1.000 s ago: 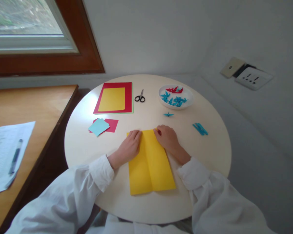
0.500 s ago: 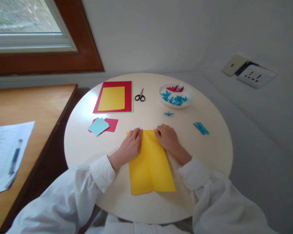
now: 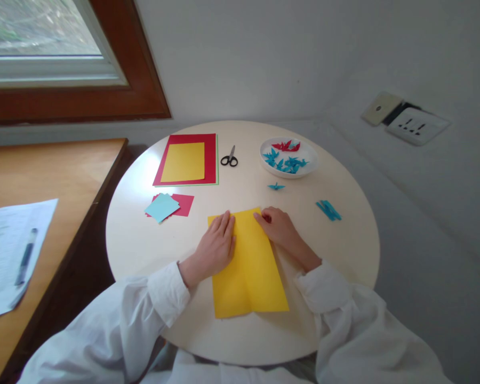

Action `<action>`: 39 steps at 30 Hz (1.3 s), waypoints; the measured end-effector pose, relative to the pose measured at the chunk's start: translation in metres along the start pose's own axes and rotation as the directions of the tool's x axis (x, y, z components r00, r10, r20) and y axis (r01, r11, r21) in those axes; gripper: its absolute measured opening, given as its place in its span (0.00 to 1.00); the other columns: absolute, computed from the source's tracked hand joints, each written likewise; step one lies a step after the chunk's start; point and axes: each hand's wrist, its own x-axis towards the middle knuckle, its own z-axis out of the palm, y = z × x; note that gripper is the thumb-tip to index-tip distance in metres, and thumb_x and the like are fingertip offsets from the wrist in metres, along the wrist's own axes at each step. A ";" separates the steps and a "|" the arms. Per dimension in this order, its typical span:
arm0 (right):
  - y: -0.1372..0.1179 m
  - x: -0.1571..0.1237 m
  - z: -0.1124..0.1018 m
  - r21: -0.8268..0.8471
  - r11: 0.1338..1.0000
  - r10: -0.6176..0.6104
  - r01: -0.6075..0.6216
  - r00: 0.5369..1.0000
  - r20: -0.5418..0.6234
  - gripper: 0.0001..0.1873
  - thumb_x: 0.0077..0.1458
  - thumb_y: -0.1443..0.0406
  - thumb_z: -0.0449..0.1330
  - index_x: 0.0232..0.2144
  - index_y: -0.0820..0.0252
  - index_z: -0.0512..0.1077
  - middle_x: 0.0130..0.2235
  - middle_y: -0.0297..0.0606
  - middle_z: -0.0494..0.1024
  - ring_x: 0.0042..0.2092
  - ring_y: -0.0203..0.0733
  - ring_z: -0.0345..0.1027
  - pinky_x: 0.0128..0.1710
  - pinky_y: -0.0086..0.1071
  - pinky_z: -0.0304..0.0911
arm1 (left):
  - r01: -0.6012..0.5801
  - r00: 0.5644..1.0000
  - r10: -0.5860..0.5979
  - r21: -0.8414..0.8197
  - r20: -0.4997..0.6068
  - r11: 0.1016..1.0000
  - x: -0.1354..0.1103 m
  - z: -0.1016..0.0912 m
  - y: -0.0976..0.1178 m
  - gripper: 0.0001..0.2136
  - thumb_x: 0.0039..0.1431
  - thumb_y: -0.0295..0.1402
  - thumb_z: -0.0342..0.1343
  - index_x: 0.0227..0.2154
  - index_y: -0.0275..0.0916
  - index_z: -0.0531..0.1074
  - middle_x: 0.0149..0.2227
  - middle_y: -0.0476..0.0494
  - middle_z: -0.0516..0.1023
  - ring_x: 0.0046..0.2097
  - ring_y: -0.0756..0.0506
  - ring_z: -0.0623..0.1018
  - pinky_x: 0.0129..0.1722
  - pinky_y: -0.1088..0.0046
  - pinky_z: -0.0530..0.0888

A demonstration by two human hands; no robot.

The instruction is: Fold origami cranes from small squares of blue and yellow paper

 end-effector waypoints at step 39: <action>0.007 -0.026 0.004 -0.023 1.000 0.003 -0.003 1.000 -0.022 0.13 0.53 0.65 0.51 0.18 0.59 0.61 0.25 0.37 0.71 0.28 0.38 0.61 0.30 0.31 0.52 | 0.013 0.999 -0.012 -0.028 0.045 1.000 -0.018 0.000 0.008 0.24 0.65 0.33 0.35 0.59 0.22 0.54 0.62 0.28 0.56 0.64 0.38 0.55 0.61 0.57 0.56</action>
